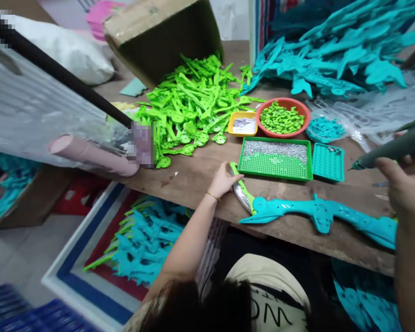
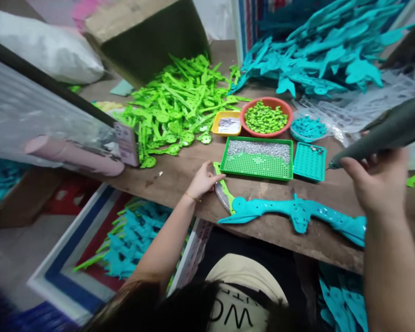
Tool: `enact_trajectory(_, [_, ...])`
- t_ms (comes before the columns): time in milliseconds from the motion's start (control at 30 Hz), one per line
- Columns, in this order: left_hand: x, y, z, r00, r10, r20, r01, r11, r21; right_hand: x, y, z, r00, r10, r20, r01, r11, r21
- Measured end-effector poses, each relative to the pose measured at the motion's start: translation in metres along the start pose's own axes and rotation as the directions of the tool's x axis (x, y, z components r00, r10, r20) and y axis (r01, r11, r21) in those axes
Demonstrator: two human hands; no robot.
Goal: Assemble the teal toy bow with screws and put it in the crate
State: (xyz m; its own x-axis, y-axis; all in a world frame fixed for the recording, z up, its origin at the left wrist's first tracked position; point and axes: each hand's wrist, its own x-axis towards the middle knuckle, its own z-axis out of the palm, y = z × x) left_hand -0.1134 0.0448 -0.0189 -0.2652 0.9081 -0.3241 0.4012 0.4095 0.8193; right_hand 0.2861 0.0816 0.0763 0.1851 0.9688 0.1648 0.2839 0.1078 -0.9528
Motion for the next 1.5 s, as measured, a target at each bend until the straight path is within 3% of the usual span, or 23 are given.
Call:
enact_trajectory(67, [-0.005, -0.003, -0.002, 0.999, 0.008, 0.042, 0.0, 0.983, -0.184, 0.019, -0.01, 0.04, 0.968, -0.228, -0.11, 0.233, 0.972, 0.035])
enact_trajectory(167, [-0.011, -0.006, -0.002, 1.0, 0.009, 0.005, -0.007, 0.91, -0.415, 0.027, -0.019, 0.087, 0.934, -0.326, -0.143, 0.354, 0.897, 0.264])
enact_trajectory(267, [-0.014, -0.007, 0.0, 0.996, -0.076, 0.045, 0.088, 0.815, -0.573, 0.027, -0.034, 0.127, 0.928, -0.359, -0.095, 0.362, 0.815, 0.453])
enact_trajectory(333, [-0.015, -0.008, 0.002, 0.987, -0.12, 0.11, 0.163, 0.756, -0.634, 0.029, -0.043, 0.155, 0.937, -0.349, -0.007, 0.306, 0.81, 0.5])
enact_trajectory(433, [-0.02, -0.007, 0.011, 0.982, -0.135, 0.132, 0.189, 0.708, -0.68, 0.035, -0.043, 0.195, 0.951, -0.301, 0.074, 0.229, 0.842, 0.488])
enact_trajectory(567, [-0.027, -0.004, 0.033, 0.979, -0.121, 0.162, 0.201, 0.669, -0.716, 0.039, -0.015, 0.229, 0.966, -0.258, -0.002, 0.239, 0.89, 0.389])
enact_trajectory(700, [-0.028, -0.001, 0.049, 0.984, -0.089, 0.157, 0.176, 0.657, -0.733, 0.035, 0.009, 0.239, 0.961, -0.234, -0.15, 0.271, 0.907, 0.323])
enact_trajectory(833, [-0.026, 0.0, 0.049, 0.974, -0.087, 0.208, 0.214, 0.644, -0.735, 0.031, 0.013, 0.243, 0.949, -0.226, -0.221, 0.275, 0.935, 0.223])
enact_trajectory(1167, [-0.025, -0.003, 0.049, 0.975, -0.073, 0.212, 0.206, 0.666, -0.717, 0.031, 0.009, 0.245, 0.935, -0.282, -0.213, 0.341, 0.881, 0.327])
enact_trajectory(1367, [-0.025, -0.003, 0.05, 0.975, -0.046, 0.215, 0.191, 0.665, -0.722, 0.031, 0.012, 0.245, 0.942, -0.275, -0.192, 0.319, 0.912, 0.259])
enact_trajectory(1500, [-0.025, -0.003, 0.051, 0.982, -0.03, 0.186, 0.16, 0.656, -0.737, 0.029, -0.001, 0.238, 0.959, -0.254, -0.126, 0.28, 0.915, 0.289])
